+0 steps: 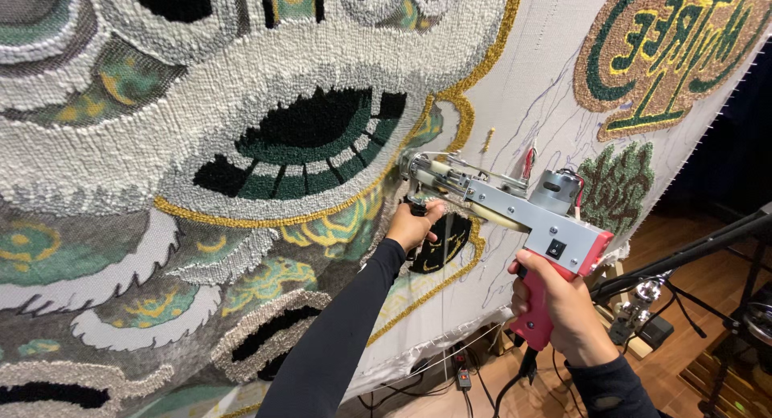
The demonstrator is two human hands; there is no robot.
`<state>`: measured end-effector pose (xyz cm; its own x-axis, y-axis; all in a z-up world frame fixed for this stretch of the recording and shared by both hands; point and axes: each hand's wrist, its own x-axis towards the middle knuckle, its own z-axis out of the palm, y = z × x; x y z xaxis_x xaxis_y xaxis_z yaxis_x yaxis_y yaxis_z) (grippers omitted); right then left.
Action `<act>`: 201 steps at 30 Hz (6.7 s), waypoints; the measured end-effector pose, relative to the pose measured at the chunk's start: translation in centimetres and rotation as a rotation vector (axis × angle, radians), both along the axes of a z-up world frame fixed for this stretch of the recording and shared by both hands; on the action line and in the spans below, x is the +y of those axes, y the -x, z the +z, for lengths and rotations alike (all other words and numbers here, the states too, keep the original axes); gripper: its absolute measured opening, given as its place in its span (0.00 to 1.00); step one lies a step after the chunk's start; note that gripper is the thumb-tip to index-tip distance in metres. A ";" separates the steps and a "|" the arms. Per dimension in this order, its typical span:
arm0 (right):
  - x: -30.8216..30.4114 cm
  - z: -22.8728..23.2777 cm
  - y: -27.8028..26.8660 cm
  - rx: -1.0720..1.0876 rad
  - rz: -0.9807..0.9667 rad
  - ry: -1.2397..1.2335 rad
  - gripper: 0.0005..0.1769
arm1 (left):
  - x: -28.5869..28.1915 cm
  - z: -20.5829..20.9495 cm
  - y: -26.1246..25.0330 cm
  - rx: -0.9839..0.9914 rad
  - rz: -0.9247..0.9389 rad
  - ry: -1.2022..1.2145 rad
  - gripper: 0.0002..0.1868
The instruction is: The person uses a handheld tufting gun to apply gold yarn onto a stretched canvas, following a pre-drawn design of a skull and text. The operator guides the tool along the contours of the design, filling in sections with yarn.
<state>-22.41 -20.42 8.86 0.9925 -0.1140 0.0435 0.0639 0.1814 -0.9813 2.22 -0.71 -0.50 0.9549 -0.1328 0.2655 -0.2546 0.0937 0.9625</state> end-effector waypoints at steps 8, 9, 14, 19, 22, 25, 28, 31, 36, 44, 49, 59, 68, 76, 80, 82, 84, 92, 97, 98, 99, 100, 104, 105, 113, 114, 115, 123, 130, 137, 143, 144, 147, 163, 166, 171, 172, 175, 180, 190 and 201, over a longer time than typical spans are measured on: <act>0.3 0.3 0.1 -0.036 -0.030 0.007 0.16 | 0.5 1.7 1.1 0.026 0.035 -0.090 0.19; 0.3 0.3 0.1 -0.031 -0.031 -0.001 0.16 | 0.6 1.8 1.2 0.010 0.028 -0.091 0.19; -0.2 0.1 0.2 -0.077 -0.012 -0.006 0.16 | 0.2 1.4 0.6 0.006 -0.004 -0.101 0.23; -1.6 -0.1 0.7 -0.015 -0.044 -0.004 0.16 | 0.0 2.4 2.2 0.043 -0.125 -0.078 0.31; -3.4 -0.3 1.1 -0.039 -0.014 -0.027 0.16 | -1.0 3.3 4.1 0.066 -0.164 -0.079 0.35; -5.5 -0.3 1.8 -0.064 0.030 -0.027 0.15 | -2.4 3.2 5.5 0.052 -0.196 -0.037 0.32; -7.5 -0.3 2.8 -0.041 0.012 -0.017 0.15 | -3.8 2.6 6.3 0.002 -0.235 0.049 0.26; -8.9 -1.0 3.9 -0.028 -0.024 -0.027 0.16 | -5.2 2.1 7.3 0.001 -0.208 0.063 0.21; -11.2 -1.9 5.2 -0.080 -0.018 -0.048 0.18 | -7.1 1.8 7.8 -0.045 -0.200 0.021 0.18; -11.1 -3.3 4.9 -0.020 0.023 -0.096 0.17 | -6.7 -0.4 7.8 -0.026 -0.226 0.028 0.17; -10.0 -3.1 4.6 0.019 0.042 -0.078 0.19 | -5.9 -2.0 7.4 -0.040 -0.232 0.041 0.15; -9.3 -3.1 4.4 0.023 0.035 -0.054 0.20 | -4.7 -1.1 8.7 0.074 -0.164 -0.095 0.12; -8.4 -3.1 3.4 0.009 0.083 -0.102 0.23 | -4.1 -1.4 6.8 0.084 -0.154 -0.081 0.13; -7.4 -3.2 1.9 -0.095 0.042 -0.070 0.17 | -3.7 -2.1 4.4 0.075 -0.162 0.032 0.17; -6.1 -2.5 1.4 -0.039 0.064 -0.052 0.17 | -2.8 -1.0 4.6 0.127 -0.136 0.018 0.17; -5.3 -1.9 1.4 0.004 0.075 -0.024 0.19 | -2.2 -0.6 4.7 0.136 -0.114 -0.001 0.16; -4.4 -1.3 1.2 0.016 0.071 0.002 0.19 | -1.7 -0.2 4.7 0.129 -0.087 -0.038 0.15; -2.9 -1.2 1.0 -0.013 0.034 0.026 0.19 | -0.4 -0.3 3.9 0.148 -0.109 -0.068 0.14; -2.6 -1.2 0.8 0.002 0.020 0.032 0.19 | -0.3 -0.7 3.2 0.135 -0.116 -0.077 0.14; -2.6 -1.2 0.8 0.004 0.026 0.032 0.19 | -0.3 -0.7 3.1 0.132 -0.117 -0.083 0.14; -2.7 -1.2 0.7 0.006 0.032 0.033 0.19 | -0.3 -0.7 3.1 0.129 -0.117 -0.088 0.14; -2.7 -1.2 0.7 0.001 0.031 0.035 0.19 | -0.2 -0.7 3.1 0.130 -0.115 -0.093 0.14; -2.7 -1.4 0.7 -0.001 0.024 0.042 0.19 | -0.2 -0.6 3.2 0.131 -0.108 -0.113 0.13; -2.7 -1.4 0.7 0.003 0.020 0.045 0.19 | -0.2 -0.5 3.3 0.133 -0.106 -0.118 0.13; -1.9 -1.7 0.5 -0.048 0.014 0.038 0.17 | -0.5 0.0 3.5 0.135 -0.064 -0.060 0.26; -1.6 -1.7 0.5 -0.050 0.005 0.036 0.16 | -0.6 -0.1 3.4 0.132 -0.059 -0.050 0.28; -1.4 -1.5 0.4 -0.041 -0.016 0.044 0.15 | -0.7 -0.1 3.1 0.127 -0.054 -0.059 0.28; -0.6 -0.8 -0.1 -0.045 -0.015 0.022 0.15 | -0.1 0.2 1.2 0.068 -0.051 -0.099 0.28; -0.2 -0.6 -0.4 -0.016 -0.038 0.047 0.15 | 0.4 1.4 1.5 0.071 -0.068 -0.105 0.29; -0.8 -0.9 -0.6 -0.068 -0.004 0.011 0.15 | -0.2 1.2 0.9 0.103 -0.030 -0.120 0.28; -0.6 -0.4 -0.6 -0.091 -0.011 0.005 0.15 | -0.2 1.1 -0.3 0.008 -0.078 -0.077 0.30; -0.5 -0.3 -0.4 -0.096 -0.012 0.007 0.15 | -0.2 1.4 -0.1 0.017 -0.079 -0.067 0.30; -0.5 0.1 0.1 -0.056 -0.034 0.050 0.16 | 0.3 2.3 1.1 0.003 -0.084 -0.099 0.31; -8.9 -2.1 3.9 -0.049 -0.030 -0.052 0.16 | -5.6 0.5 6.2 0.010 -0.184 0.003 0.18; -10.7 -3.3 5.3 -0.022 -0.039 -0.100 0.17 | -7.1 -0.3 7.5 0.010 -0.152 -0.044 0.16; -11.3 -3.5 6.5 0.003 -0.038 -0.096 0.19 | -7.9 -1.3 7.8 -0.072 -0.182 -0.025 0.14; -11.1 -3.5 6.5 0.008 -0.029 -0.092 0.20 | -7.6 -1.2 8.1 -0.048 -0.184 -0.032 0.14; -10.5 -3.4 6.2 0.014 -0.011 -0.072 0.21 | -6.7 -0.3 9.1 0.012 -0.189 -0.041 0.13; -9.2 -3.0 6.0 0.013 -0.022 -0.052 0.20 | -5.4 -0.6 9.3 0.070 -0.169 -0.077 0.11; -8.2 -2.7 5.7 0.013 0.040 -0.068 0.21 | -4.8 -2.0 8.1 0.030 -0.140 -0.099 0.09; -6.4 -2.4 3.9 0.002 -0.024 -0.103 0.18 | -3.2 -1.8 6.6 0.068 -0.131 -0.094 0.05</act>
